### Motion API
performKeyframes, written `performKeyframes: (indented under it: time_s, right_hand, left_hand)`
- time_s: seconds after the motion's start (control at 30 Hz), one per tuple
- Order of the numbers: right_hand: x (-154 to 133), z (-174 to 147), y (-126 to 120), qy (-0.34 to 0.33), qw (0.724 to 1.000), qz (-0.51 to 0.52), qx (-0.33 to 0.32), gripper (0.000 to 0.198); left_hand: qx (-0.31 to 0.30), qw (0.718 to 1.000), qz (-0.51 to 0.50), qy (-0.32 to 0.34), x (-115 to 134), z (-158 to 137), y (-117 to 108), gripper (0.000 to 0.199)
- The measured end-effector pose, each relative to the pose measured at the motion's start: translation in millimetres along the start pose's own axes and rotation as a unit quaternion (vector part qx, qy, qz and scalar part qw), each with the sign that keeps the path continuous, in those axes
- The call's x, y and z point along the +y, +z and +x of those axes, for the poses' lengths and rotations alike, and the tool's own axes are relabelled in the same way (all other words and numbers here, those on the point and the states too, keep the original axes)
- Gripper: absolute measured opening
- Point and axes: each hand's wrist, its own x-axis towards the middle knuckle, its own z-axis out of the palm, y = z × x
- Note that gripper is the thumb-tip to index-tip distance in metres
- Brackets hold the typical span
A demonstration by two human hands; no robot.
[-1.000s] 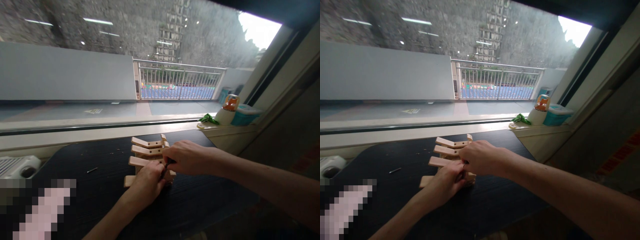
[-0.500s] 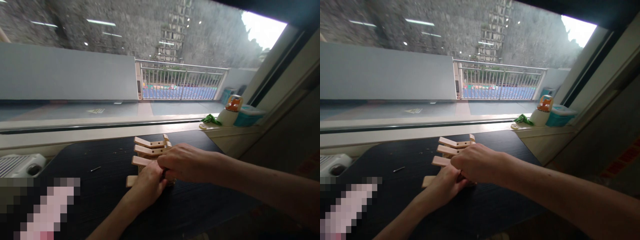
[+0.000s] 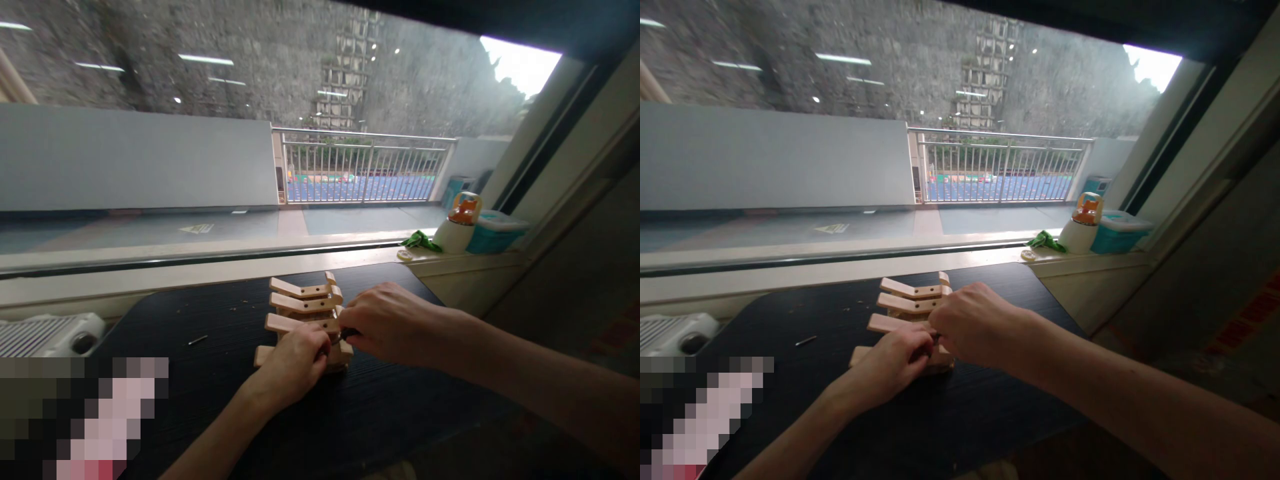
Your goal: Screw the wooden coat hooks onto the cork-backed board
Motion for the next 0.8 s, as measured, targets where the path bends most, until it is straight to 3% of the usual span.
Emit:
performKeyframes:
  time_s: [0.1,0.2,0.37,0.43,0.5,0.6,0.67,0.73,0.8]
  right_hand:
    - [11,-27,1,0.072,0.992,0.070,0.074,0.016]
    - [25,-52,28,0.123,0.963,0.195,0.138,0.016]
    - [30,-73,109,0.209,0.853,0.443,0.180,0.024]
    - [24,-75,136,0.242,0.823,0.484,0.176,0.024]
    - [18,-77,151,0.246,0.840,0.452,0.170,0.020]
    - [14,-81,156,0.229,0.914,0.297,0.155,0.022]
    - [14,-81,154,0.221,0.942,0.208,0.145,0.024]
    - [13,-78,151,0.231,0.939,0.204,0.152,0.024]
    - [8,-69,148,0.241,0.916,0.271,0.173,0.021]
  left_hand:
    - [0.010,1.000,0.008,0.001,0,-1,1,0.017]
    - [0.026,1.000,0.009,-0.004,4,-1,1,0.015]
    - [0.028,0.998,0.023,-0.046,15,-1,2,0.013]
    - [0.028,0.998,0.031,-0.056,16,-2,5,0.014]
    - [0.040,0.997,0.034,-0.059,16,-4,9,0.015]
    - [0.060,0.996,0.036,-0.060,15,-8,16,0.017]
    - [0.067,0.996,0.030,-0.060,15,-10,19,0.017]
    - [0.073,0.995,0.019,-0.058,16,-12,20,0.017]
    - [0.080,0.995,0.012,-0.055,16,-14,22,0.016]
